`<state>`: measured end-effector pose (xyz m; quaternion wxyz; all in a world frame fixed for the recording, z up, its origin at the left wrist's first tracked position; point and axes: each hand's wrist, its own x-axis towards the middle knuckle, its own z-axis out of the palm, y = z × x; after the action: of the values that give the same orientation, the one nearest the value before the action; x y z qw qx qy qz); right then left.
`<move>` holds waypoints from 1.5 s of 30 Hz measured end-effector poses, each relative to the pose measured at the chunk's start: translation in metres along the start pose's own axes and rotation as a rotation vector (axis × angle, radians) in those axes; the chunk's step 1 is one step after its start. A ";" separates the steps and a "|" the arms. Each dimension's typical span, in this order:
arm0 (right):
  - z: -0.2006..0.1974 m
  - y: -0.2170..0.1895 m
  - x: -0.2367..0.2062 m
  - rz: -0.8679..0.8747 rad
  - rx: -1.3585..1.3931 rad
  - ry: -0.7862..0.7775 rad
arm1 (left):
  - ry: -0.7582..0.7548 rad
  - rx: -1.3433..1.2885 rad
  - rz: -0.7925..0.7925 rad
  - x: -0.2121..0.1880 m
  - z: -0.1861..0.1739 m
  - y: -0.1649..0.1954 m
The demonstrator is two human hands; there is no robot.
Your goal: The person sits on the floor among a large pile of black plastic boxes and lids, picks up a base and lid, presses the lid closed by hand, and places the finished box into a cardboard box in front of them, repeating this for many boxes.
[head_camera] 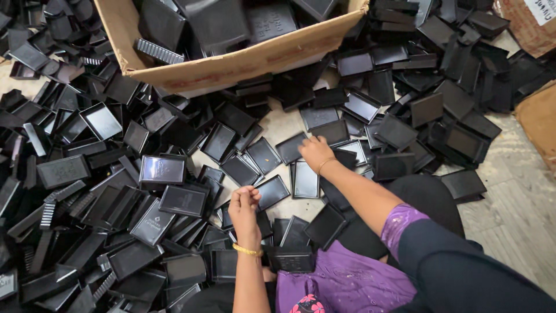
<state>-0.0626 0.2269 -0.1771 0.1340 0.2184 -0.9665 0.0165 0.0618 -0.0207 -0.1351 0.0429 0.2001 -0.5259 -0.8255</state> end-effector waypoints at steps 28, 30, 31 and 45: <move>-0.020 0.019 0.058 0.393 0.103 -0.366 | 0.024 -0.199 -0.103 -0.003 0.021 0.017; -0.013 0.024 0.066 0.431 0.052 -0.375 | 0.024 -0.198 -0.111 -0.001 0.021 0.015; -0.010 0.025 0.068 0.423 0.022 -0.341 | 0.019 -0.189 -0.110 -0.001 0.021 0.015; -0.063 0.034 0.046 0.298 0.278 -0.056 | -0.052 -0.251 -0.090 -0.010 0.025 0.006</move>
<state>-0.1008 0.2444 -0.1030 0.0719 0.0897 -0.9798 0.1633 0.0604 0.0004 -0.1175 0.0169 0.1950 -0.4100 -0.8908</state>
